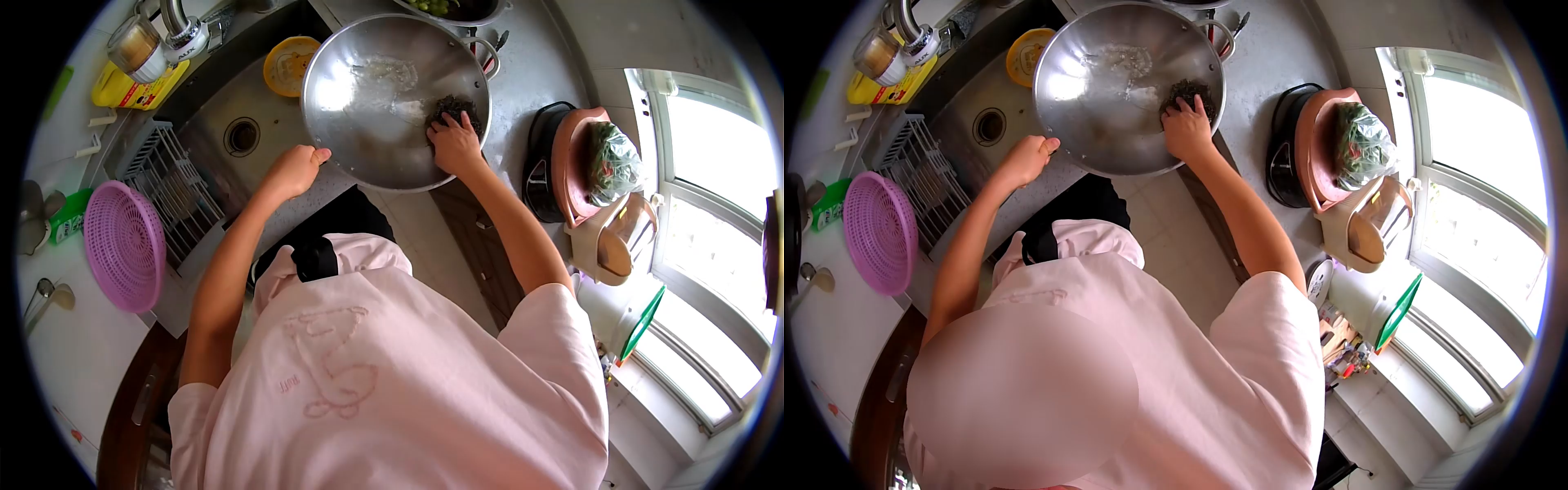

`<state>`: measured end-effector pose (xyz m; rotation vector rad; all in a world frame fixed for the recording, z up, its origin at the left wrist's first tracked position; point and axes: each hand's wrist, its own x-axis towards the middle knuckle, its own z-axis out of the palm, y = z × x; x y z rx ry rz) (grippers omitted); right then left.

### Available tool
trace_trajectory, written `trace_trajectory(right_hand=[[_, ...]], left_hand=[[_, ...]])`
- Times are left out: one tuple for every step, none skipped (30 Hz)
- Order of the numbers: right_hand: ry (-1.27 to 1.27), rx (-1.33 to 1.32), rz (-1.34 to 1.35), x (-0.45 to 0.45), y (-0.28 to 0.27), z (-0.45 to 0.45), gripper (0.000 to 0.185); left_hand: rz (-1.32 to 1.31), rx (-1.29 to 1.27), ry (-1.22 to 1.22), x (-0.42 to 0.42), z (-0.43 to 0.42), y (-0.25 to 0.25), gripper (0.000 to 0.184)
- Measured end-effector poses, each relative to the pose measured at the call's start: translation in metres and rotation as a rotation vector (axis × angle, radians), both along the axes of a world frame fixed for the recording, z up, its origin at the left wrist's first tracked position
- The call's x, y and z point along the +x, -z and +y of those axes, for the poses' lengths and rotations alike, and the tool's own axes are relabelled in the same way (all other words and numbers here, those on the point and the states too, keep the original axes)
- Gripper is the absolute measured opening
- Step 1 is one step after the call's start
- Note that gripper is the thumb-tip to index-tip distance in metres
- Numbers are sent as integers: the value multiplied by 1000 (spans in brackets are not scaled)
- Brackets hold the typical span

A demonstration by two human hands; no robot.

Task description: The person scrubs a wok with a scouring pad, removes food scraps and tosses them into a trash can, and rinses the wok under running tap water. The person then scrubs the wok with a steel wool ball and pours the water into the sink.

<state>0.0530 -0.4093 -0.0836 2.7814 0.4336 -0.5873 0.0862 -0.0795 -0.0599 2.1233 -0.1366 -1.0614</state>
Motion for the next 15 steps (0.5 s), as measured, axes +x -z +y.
trace_trajectory(right_hand=[[23, -44, 48, -1, -1, 16, 39], [33, -41, 143, -5, 0, 36, 41], [25, 29, 154, -9, -1, 44, 41], [17, 101, 167, -13, -2, 50, 42], [13, 175, 183, -17, -2, 53, 42], [48, 166, 176, -12, -13, 47, 42], [58, 12, 158, -3, -12, 36, 42], [83, -23, 87, 2, -6, 24, 43], [103, -60, 13, 5, -5, 18, 43], [134, -28, 58, 6, -1, 19, 44], [84, -34, 73, 3, 5, 25, 45], [57, 39, 130, -6, 5, 38, 45], [25, 112, 182, -9, 4, 47, 45], [30, 139, 156, -8, 5, 42, 45], [44, 169, 136, -11, 5, 34, 45]], left_hand=[[-6, 12, -1, 0, -1, -2, 48], [-11, 22, -3, -1, -1, -4, 49], [-13, 4, -9, 0, -1, -2, 49], [-13, -12, -16, 1, 0, 1, 49], [-10, -26, -20, -1, 1, 3, 49], [3, -21, -19, -1, 1, 2, 49], [14, -17, -17, 0, 1, 0, 49], [25, -14, -16, 0, 0, -1, 49], [23, -5, -12, -1, 0, -2, 49], [16, 1, -14, -1, -1, -3, 50], [13, 9, -13, 0, -1, -4, 50], [20, 5, -14, -1, -1, -3, 50], [23, 1, -20, 0, -1, -2, 50], [24, 0, -27, 2, 0, -1, 50], [37, 8, -19, 1, 1, 0, 50]])
